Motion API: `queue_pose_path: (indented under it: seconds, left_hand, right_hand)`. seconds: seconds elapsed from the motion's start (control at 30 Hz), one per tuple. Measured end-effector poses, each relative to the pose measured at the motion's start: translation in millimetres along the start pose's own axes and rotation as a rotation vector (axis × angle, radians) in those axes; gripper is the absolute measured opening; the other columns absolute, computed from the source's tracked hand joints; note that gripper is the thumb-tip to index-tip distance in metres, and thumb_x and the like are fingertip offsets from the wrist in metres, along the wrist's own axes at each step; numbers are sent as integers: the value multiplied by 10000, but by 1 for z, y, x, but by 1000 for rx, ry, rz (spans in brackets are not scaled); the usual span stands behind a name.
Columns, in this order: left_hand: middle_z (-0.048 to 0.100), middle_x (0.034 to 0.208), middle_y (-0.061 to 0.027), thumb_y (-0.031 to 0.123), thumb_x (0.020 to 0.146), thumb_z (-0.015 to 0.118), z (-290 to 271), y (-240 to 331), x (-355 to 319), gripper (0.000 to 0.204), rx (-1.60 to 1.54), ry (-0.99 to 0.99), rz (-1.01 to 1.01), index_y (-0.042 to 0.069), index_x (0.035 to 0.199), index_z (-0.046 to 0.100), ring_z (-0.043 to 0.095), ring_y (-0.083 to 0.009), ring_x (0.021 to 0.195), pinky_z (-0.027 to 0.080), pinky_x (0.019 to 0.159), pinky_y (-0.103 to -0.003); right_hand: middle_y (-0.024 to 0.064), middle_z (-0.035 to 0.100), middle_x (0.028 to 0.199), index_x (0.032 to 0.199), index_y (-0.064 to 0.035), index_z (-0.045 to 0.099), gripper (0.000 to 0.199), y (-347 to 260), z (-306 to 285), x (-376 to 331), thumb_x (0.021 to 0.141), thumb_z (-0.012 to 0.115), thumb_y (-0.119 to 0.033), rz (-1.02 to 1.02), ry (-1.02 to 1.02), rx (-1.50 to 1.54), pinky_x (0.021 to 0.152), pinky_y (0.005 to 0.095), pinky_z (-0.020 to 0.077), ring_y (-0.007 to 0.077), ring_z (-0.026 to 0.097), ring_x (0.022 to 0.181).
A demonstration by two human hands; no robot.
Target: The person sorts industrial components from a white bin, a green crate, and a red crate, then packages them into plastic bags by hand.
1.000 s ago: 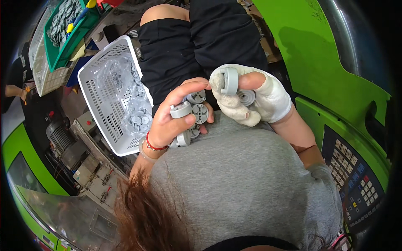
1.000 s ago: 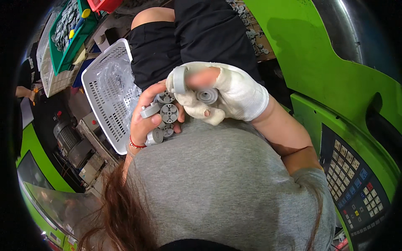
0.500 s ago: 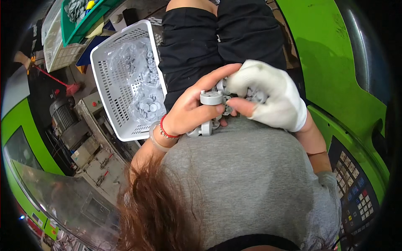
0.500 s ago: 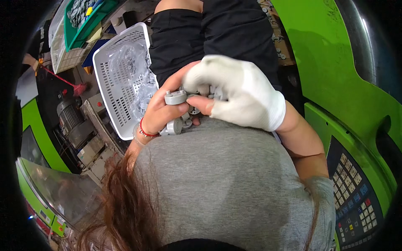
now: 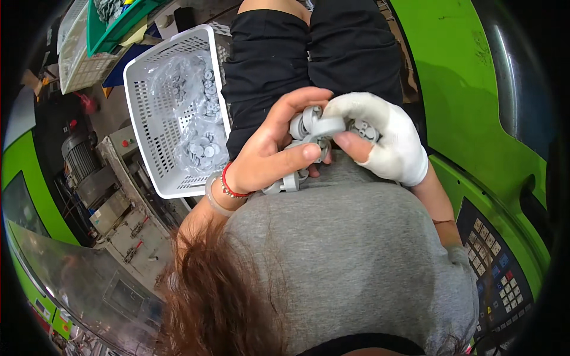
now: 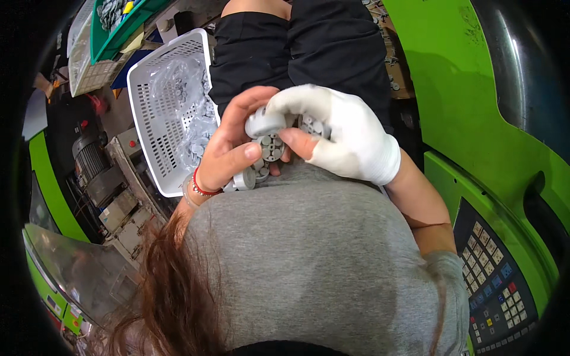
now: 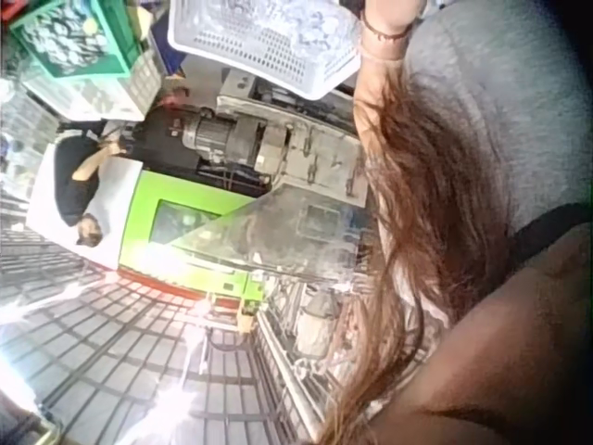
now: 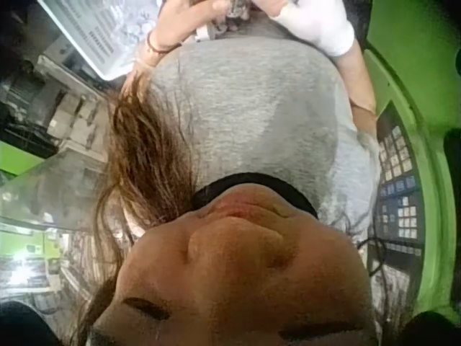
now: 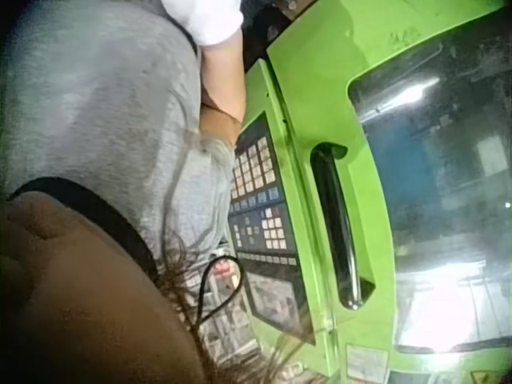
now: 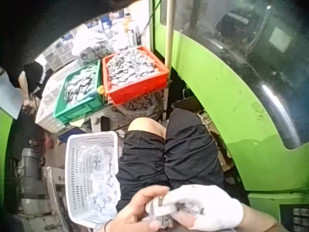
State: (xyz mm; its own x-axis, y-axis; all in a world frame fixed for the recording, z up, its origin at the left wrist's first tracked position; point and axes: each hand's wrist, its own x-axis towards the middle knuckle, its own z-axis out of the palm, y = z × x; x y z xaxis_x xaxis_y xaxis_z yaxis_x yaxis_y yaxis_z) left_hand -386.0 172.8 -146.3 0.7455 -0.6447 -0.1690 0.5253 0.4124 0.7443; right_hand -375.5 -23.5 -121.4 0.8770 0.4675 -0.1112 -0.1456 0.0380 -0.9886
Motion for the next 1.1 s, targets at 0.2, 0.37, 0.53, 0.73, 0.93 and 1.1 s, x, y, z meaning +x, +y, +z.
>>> queue_pose_path:
  seconds: [0.2,0.37,0.53,0.73,0.93,1.1]
  left_hand:
    - [503,1125,-67,119,885,546,3,1,-2,532,5,12,7,72,1359,308,548,-119,862,506,665,-256]
    - [525,1075,-45,123,901,530,2,1,1,441,45,44,-10,63,1309,374,542,-97,877,508,670,-234]
    - [523,1076,-40,129,903,533,0,0,0,431,36,46,-24,59,1301,381,541,-93,894,511,678,-229]
    - [460,1174,-71,125,912,495,1,-3,2,442,53,82,36,55,1321,344,550,-130,897,517,671,-243]
    - [446,1214,-108,95,914,425,-5,-3,2,467,-158,4,-44,63,1357,280,570,-174,867,522,660,-265]
    - [474,1179,-105,106,919,467,-3,-5,1,413,-108,22,-64,60,1302,319,569,-156,869,522,654,-262]
  right_hand:
    - [4,498,602,901,12,546,367,-27,-6,8,856,523,-351,579,-36,299,336,157,243,10,357,405]
    - [40,556,667,824,-19,561,351,-30,-5,8,869,539,-366,681,-68,384,344,157,279,27,414,450]
    - [57,584,698,844,-8,575,380,-29,-9,7,880,520,-383,661,-102,451,352,162,308,35,439,463]
    - [84,605,706,852,11,600,382,-24,-9,9,851,532,-365,622,-52,329,368,163,349,52,489,478]
    - [145,614,815,923,30,561,361,-8,-19,1,711,628,-254,370,103,327,444,177,428,90,549,500]
    - [76,581,859,1038,-12,502,365,-3,-17,3,701,639,-42,-60,35,-158,598,228,443,77,508,661]
